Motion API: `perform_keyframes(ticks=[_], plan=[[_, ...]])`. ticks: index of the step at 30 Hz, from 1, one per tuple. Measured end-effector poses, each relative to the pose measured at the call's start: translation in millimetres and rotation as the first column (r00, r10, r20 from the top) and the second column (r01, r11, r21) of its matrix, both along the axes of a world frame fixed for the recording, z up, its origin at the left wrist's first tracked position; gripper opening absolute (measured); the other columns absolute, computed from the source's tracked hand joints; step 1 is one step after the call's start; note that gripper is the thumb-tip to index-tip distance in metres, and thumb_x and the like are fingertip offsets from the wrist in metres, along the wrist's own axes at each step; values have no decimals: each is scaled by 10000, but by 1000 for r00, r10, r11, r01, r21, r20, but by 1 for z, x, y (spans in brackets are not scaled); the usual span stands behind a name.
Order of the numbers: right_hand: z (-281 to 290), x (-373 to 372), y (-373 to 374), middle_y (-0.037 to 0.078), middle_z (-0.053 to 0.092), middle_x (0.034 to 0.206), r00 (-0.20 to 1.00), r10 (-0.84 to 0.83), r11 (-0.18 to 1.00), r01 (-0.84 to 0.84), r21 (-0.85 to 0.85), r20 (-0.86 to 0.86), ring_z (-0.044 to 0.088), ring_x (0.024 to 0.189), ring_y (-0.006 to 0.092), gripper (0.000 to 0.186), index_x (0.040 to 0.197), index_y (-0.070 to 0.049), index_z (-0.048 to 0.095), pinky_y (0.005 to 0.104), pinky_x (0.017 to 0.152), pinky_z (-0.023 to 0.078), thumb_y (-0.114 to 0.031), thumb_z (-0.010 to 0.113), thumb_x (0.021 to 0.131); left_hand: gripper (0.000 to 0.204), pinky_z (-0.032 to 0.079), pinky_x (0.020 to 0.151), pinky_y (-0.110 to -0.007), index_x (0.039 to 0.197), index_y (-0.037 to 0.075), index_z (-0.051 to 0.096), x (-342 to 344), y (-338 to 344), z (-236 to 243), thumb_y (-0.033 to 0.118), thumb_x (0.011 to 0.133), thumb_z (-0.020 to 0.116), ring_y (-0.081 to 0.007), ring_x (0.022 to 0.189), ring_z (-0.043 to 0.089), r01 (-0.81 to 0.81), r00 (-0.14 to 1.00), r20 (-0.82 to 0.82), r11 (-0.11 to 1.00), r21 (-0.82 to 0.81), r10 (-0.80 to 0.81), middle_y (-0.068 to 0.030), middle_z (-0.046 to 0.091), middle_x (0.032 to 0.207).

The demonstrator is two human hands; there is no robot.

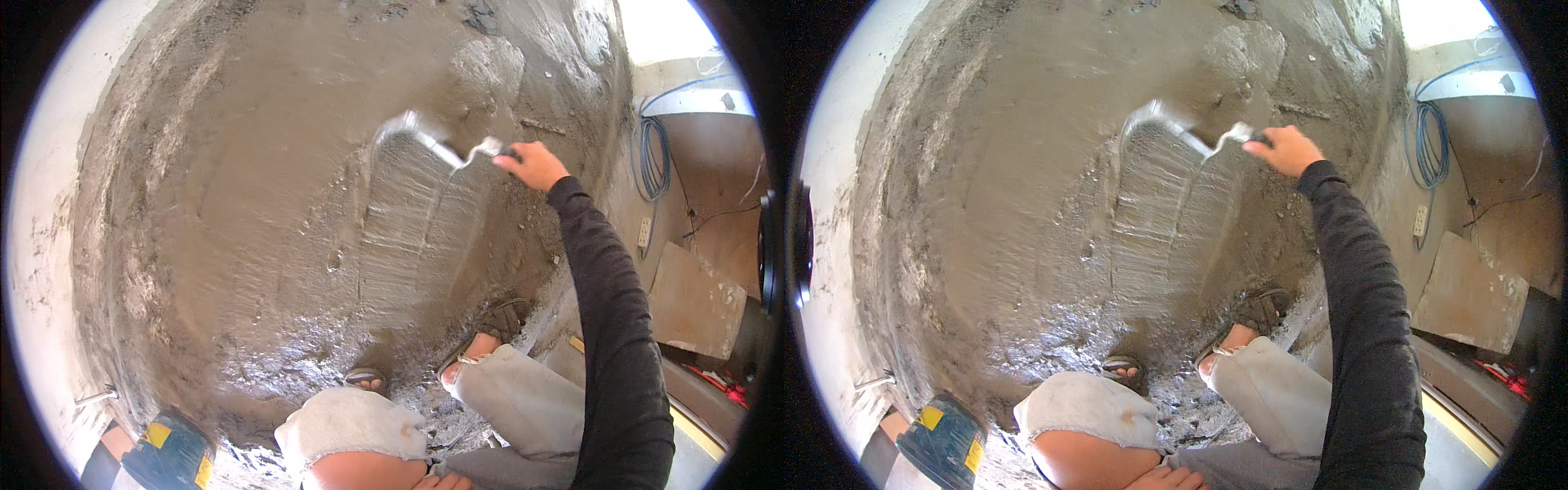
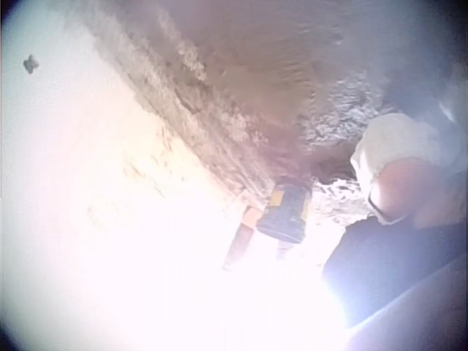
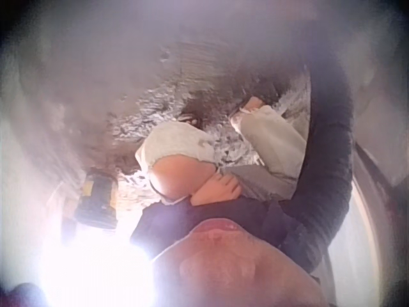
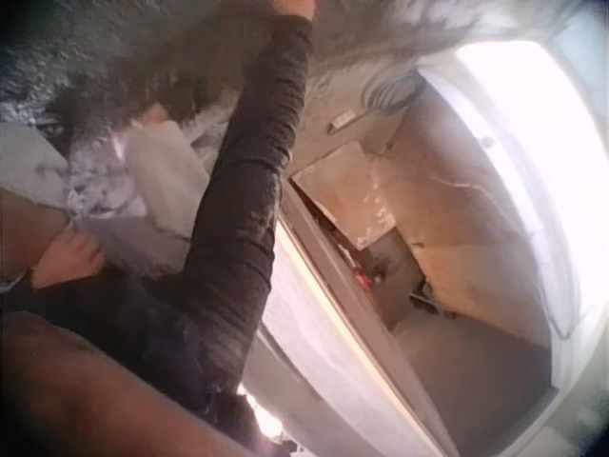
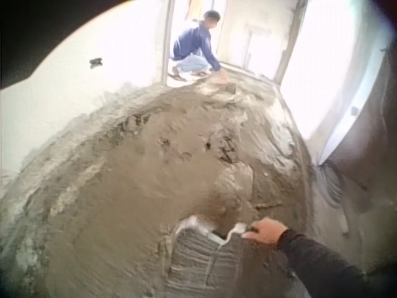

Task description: The person uses a trowel to smooth wet concrete on a floor. The person repeatedly spreads and levels the concrete surface with a trowel, moving across different areas of the floor.

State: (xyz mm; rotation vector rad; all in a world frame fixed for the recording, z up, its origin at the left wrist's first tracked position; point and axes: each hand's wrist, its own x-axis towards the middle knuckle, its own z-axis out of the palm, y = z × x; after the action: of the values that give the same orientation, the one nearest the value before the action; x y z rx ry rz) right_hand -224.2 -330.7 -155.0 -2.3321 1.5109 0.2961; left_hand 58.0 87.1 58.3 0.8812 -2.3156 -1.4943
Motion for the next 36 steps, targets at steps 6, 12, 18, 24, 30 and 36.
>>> perform_keyframes(ticks=[6, 12, 18, 24, 30, 36], plan=[[45, 18, 32, 232, 627, 722, 989, -131, 987, 123, 105, 69, 625, 660, 390, 573, 854, 34, 629, 441, 628, 504, -538, 599, 866, 164, 451, 606, -348, 778, 93, 604, 4, -1, 0, 246, 747, 555, -203, 748, 586, -116, 993, -42, 993, -38, 114, -62, 567, 779], [28, 150, 188, 231, 643, 750, 961, 206, 841, -270, 469, 184, 640, 710, 423, 580, 856, 5, 624, 496, 668, 518, -562, 507, 889, 151, 446, 578, -344, 764, 99, 595, -7, 3, -8, 242, 746, 552, -197, 741, 584, -73, 994, -82, 996, -49, 69, -55, 568, 779], [-17, 143, 134, 246, 605, 648, 974, 94, 934, -158, 320, 206, 625, 626, 418, 637, 716, 17, 609, 484, 582, 507, -600, 538, 857, 170, 443, 582, -344, 789, 96, 616, -2, 6, -4, 247, 739, 557, -196, 747, 582, -75, 997, 2, 996, -47, 75, -49, 566, 770], [-19, 88, 14, 298, 610, 706, 984, 25, 999, -31, 28, 177, 622, 697, 456, 763, 744, 100, 611, 482, 655, 506, -639, 479, 884, 205, 453, 615, -357, 829, 85, 632, 1, 2, -6, 257, 746, 559, -206, 759, 594, -24, 1000, 20, 999, -31, 25, -58, 577, 775], [4, 43, -66, 290, 622, 733, 941, -317, 947, 321, -11, 118, 633, 754, 433, 792, 753, 126, 610, 453, 707, 499, -650, 498, 867, 237, 464, 647, -359, 895, 81, 640, 1, 15, -10, 259, 759, 560, -216, 795, 611, 17, 1000, 20, 999, 30, -18, -74, 601, 837], [34, 2, -69, 94, 520, 483, 597, -692, 714, 647, 266, 405, 526, 391, 190, 665, 561, 10, 527, 337, 426, 419, -562, 510, 900, 216, 455, 660, -367, 898, 85, 631, 4, 28, -20, 239, 775, 543, -218, 790, 598, -30, 1000, 0, 992, -120, 30, -71, 590, 856]])
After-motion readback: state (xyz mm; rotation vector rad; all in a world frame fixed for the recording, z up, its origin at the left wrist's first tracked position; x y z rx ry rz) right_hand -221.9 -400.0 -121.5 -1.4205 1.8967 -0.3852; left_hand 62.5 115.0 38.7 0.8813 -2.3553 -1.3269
